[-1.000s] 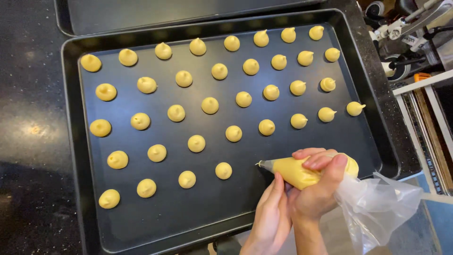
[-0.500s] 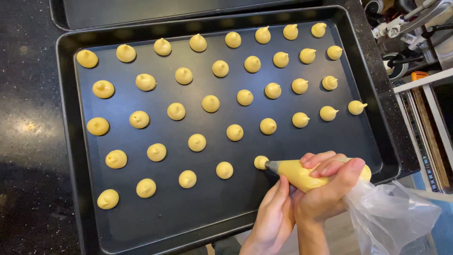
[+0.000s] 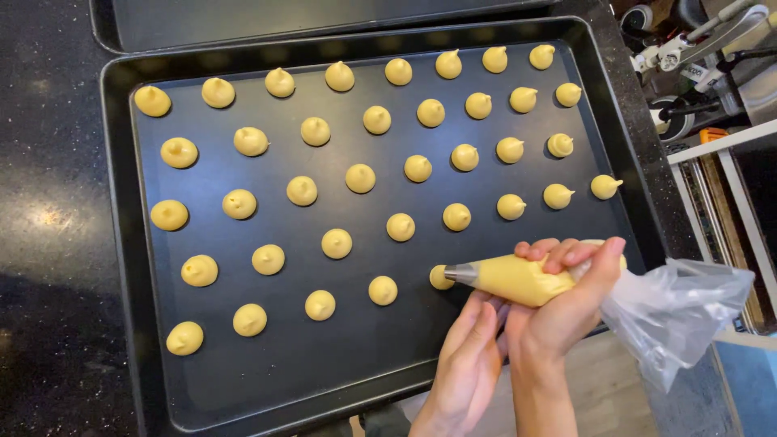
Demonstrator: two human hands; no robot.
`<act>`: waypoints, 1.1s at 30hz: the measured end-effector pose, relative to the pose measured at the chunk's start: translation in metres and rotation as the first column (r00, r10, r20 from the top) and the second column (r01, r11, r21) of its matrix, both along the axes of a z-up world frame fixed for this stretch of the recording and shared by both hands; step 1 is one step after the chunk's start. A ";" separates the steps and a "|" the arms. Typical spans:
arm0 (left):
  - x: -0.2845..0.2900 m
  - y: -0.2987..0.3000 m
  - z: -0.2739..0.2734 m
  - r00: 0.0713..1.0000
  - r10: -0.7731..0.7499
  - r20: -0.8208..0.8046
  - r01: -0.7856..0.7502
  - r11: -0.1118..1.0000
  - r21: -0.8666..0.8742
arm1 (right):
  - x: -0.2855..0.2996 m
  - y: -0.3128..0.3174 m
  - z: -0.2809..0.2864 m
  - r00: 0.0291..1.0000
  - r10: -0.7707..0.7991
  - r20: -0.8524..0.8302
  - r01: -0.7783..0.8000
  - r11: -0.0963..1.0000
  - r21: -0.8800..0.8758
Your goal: Piping small dollops of dough onto baking sheets using a piping bag in a bakery kitchen
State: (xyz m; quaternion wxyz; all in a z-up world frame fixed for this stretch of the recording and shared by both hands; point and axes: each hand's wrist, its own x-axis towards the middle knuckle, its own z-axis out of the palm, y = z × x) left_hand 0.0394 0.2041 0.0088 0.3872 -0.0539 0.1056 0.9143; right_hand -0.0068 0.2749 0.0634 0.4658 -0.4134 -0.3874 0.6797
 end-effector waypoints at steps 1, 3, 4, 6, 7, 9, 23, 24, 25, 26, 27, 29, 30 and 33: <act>0.000 0.000 0.000 0.999 -0.027 -0.029 0.027 1.000 -0.012 | 0.002 0.003 -0.003 1.000 0.010 0.001 -0.010 0.999 0.054; 0.002 0.003 -0.003 0.997 -0.051 -0.060 0.050 0.998 -0.024 | 0.005 0.006 -0.011 1.000 0.024 -0.001 -0.023 0.994 0.108; 0.004 0.006 -0.006 0.999 -0.027 -0.021 0.027 1.000 -0.010 | 0.006 0.006 -0.016 0.998 0.053 -0.017 -0.050 0.992 0.120; 0.006 0.009 -0.006 1.000 -0.003 0.017 0.003 1.000 0.001 | 0.007 0.005 -0.020 0.996 0.083 -0.033 -0.078 0.988 0.131; 0.005 0.009 -0.004 1.000 -0.007 0.011 0.008 1.000 -0.021 | 0.007 0.005 -0.019 0.996 0.075 -0.052 -0.067 0.989 0.130; 0.007 0.014 -0.003 1.000 -0.011 0.003 0.011 0.999 -0.047 | 0.007 0.007 -0.013 0.995 0.067 -0.072 -0.058 0.990 0.126; 0.015 0.081 -0.007 0.968 -0.189 0.166 0.187 0.982 0.031 | 0.020 0.060 -0.022 0.994 -0.081 0.071 0.050 0.931 0.362; 0.017 0.084 -0.012 0.967 -0.192 0.168 0.190 0.981 0.030 | 0.019 0.061 -0.022 0.994 -0.084 0.072 0.052 0.931 0.361; 0.020 0.087 -0.016 0.976 -0.168 0.140 0.162 0.985 0.055 | 0.019 0.062 -0.022 0.992 -0.093 0.086 0.055 0.929 0.367; 0.022 0.089 -0.020 0.983 -0.144 0.113 0.135 0.988 0.080 | 0.018 0.062 -0.021 0.990 -0.102 0.101 0.058 0.927 0.371; 0.024 0.089 -0.021 0.982 -0.147 0.116 0.139 0.987 0.078 | 0.019 0.063 -0.022 0.989 -0.106 0.103 0.061 0.927 0.370; 0.024 0.089 -0.023 0.983 -0.153 0.097 0.143 0.985 0.101 | 0.018 0.065 -0.022 0.993 -0.098 0.072 0.065 0.928 0.367; 0.022 0.087 -0.020 0.983 -0.153 0.097 0.143 0.985 0.100 | 0.018 0.065 -0.020 0.993 -0.098 0.071 0.065 0.928 0.366; 0.018 0.082 -0.014 0.965 -0.218 0.147 0.210 0.975 0.065 | 0.017 0.063 -0.016 0.984 -0.162 0.068 0.133 0.940 0.313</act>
